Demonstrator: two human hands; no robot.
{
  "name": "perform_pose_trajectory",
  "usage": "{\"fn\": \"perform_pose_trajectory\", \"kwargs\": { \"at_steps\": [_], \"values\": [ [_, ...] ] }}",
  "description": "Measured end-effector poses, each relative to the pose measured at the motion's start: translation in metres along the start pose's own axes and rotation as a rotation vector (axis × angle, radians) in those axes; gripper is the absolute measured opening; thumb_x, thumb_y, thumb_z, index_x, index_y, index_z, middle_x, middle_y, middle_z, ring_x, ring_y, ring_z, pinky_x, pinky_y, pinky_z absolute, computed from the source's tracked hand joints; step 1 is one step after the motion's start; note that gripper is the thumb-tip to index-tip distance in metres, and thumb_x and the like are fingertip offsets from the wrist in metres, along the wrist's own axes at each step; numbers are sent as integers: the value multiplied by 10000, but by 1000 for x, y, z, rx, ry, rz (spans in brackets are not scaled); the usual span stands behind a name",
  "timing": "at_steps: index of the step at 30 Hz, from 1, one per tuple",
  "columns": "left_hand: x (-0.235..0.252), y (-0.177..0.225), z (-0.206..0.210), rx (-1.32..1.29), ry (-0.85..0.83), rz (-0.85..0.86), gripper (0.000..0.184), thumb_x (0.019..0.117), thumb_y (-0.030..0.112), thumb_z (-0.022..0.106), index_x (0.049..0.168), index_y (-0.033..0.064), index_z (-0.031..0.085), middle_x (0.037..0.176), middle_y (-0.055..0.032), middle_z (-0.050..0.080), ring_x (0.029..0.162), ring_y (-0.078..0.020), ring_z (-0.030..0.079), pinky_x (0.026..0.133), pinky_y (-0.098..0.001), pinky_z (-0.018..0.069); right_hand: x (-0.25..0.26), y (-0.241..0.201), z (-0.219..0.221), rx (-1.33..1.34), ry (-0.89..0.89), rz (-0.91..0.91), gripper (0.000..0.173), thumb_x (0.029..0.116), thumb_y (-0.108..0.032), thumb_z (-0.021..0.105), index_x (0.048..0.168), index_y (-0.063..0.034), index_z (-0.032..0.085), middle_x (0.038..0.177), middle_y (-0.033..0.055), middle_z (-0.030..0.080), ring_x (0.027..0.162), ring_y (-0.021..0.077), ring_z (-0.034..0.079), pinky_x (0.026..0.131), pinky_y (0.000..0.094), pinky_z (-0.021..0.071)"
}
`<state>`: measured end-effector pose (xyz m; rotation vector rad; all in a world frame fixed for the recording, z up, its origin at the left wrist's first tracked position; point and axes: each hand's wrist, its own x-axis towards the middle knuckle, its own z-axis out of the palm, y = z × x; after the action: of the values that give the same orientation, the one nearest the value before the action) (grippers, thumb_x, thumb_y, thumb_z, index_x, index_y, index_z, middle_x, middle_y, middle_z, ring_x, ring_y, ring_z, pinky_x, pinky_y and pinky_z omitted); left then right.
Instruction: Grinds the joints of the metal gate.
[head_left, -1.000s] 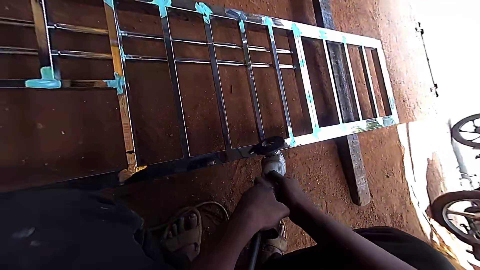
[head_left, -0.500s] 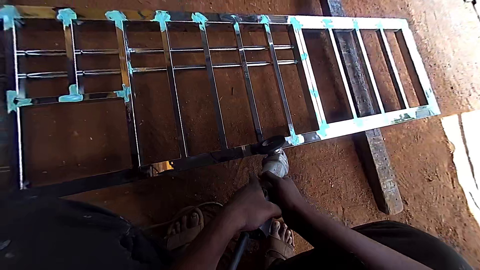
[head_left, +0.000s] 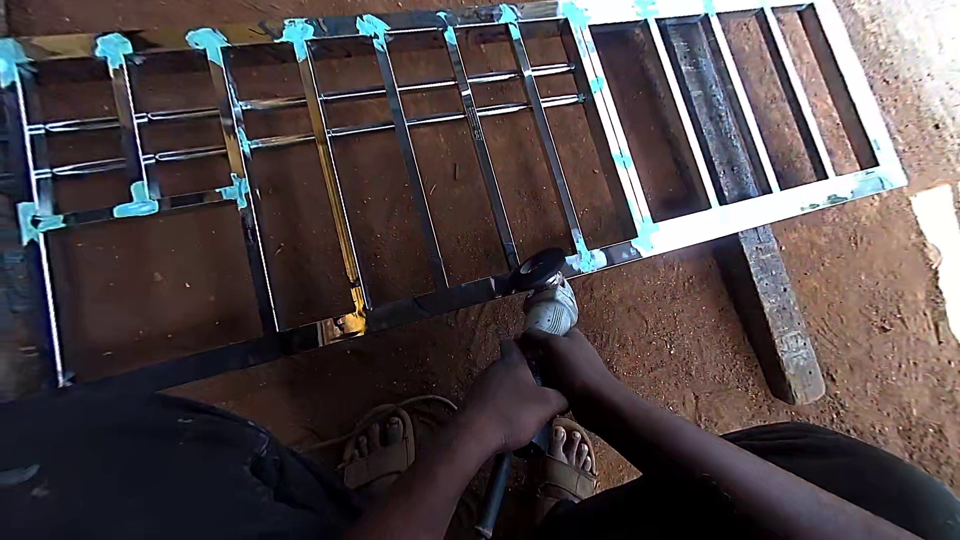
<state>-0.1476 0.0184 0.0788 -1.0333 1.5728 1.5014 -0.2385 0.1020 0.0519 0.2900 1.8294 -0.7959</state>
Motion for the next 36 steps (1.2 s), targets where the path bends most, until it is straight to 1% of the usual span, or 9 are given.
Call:
{"fn": "perform_pose_trajectory", "kwargs": {
  "at_steps": [5, 14, 17, 19, 22, 27, 29, 32, 36],
  "values": [
    [2, -6, 12, -169, 101, 13, 939, 803, 372, 813, 1516, 80, 278, 1147, -123, 652, 1040, -235, 682, 902, -463, 570, 5, -9, -1, -128, -61, -52, 536, 909, -355, 747, 1276, -48, 506, 933, 144, 680, 820, 262, 690, 708, 464, 566],
    [5, -1, 44, -366, 74, 149, 929, 843, 422, 790, 1515, 49, 269, 1291, -178, 593, 1143, -271, 649, 958, -488, 550, -9, -19, -24, -179, 0, -156, 323, 906, -201, 746, 1156, -37, 623, 868, 140, 709, 754, 253, 703, 670, 439, 585],
    [-6, 5, 69, -588, 78, 392, 1164, 813, 404, 788, 1640, 102, 27, 1487, -219, 454, 1225, -296, 612, 972, -520, 554, -25, -32, -48, -72, -1, -308, 385, 899, -173, 646, 1267, -81, 578, 902, 108, 694, 737, 202, 685, 637, 385, 578],
    [-18, 6, 77, -605, -31, 561, 1222, 842, 368, 776, 1643, 140, -117, 1420, -214, 537, 1189, -274, 643, 980, -499, 556, -30, -56, -67, -24, -7, -371, 428, 849, -108, 633, 1272, -86, 575, 916, 121, 705, 746, 217, 696, 636, 391, 595],
    [-17, -11, 86, -192, -241, 654, 1042, 926, 425, 720, 1644, 56, 60, 1423, -173, 592, 1252, -320, 622, 1056, -544, 499, -28, -100, -95, -253, -105, -410, 525, 903, -145, 694, 1383, -112, 484, 946, 152, 707, 745, 282, 722, 653, 449, 634],
    [2, -62, 99, 491, -404, 484, 698, 973, 492, 653, 1520, 115, 437, 1247, -215, 665, 1144, -416, 649, 955, -663, 497, 26, -153, -111, -1055, -5, -557, 776, 709, -179, 916, 1368, -97, 516, 1052, 188, 688, 918, 353, 693, 789, 582, 573],
    [-1, -78, 94, 669, -370, 338, 675, 981, 449, 643, 1508, 86, 429, 1222, -271, 656, 1133, -476, 641, 920, -698, 495, 45, -155, -102, -1415, 120, -651, 755, 680, -244, 931, 1333, -150, 563, 992, 197, 689, 929, 417, 675, 758, 665, 525],
    [-7, -96, 89, 771, -300, 223, 821, 967, 285, 661, 1637, 90, 229, 1465, -293, 506, 1303, -510, 526, 1030, -744, 389, 69, -150, -92, -1681, 136, -747, 726, 675, -260, 902, 1332, -280, 594, 915, 141, 701, 869, 390, 687, 694, 653, 525],
    [-15, -106, 92, 813, -233, 238, 795, 977, 294, 628, 1646, 144, 225, 1463, -256, 508, 1248, -460, 578, 978, -661, 482, 91, -142, -88, -1720, 76, -792, 749, 720, -277, 888, 1402, -324, 581, 935, 152, 705, 883, 396, 686, 721, 662, 524]
  ]
}}
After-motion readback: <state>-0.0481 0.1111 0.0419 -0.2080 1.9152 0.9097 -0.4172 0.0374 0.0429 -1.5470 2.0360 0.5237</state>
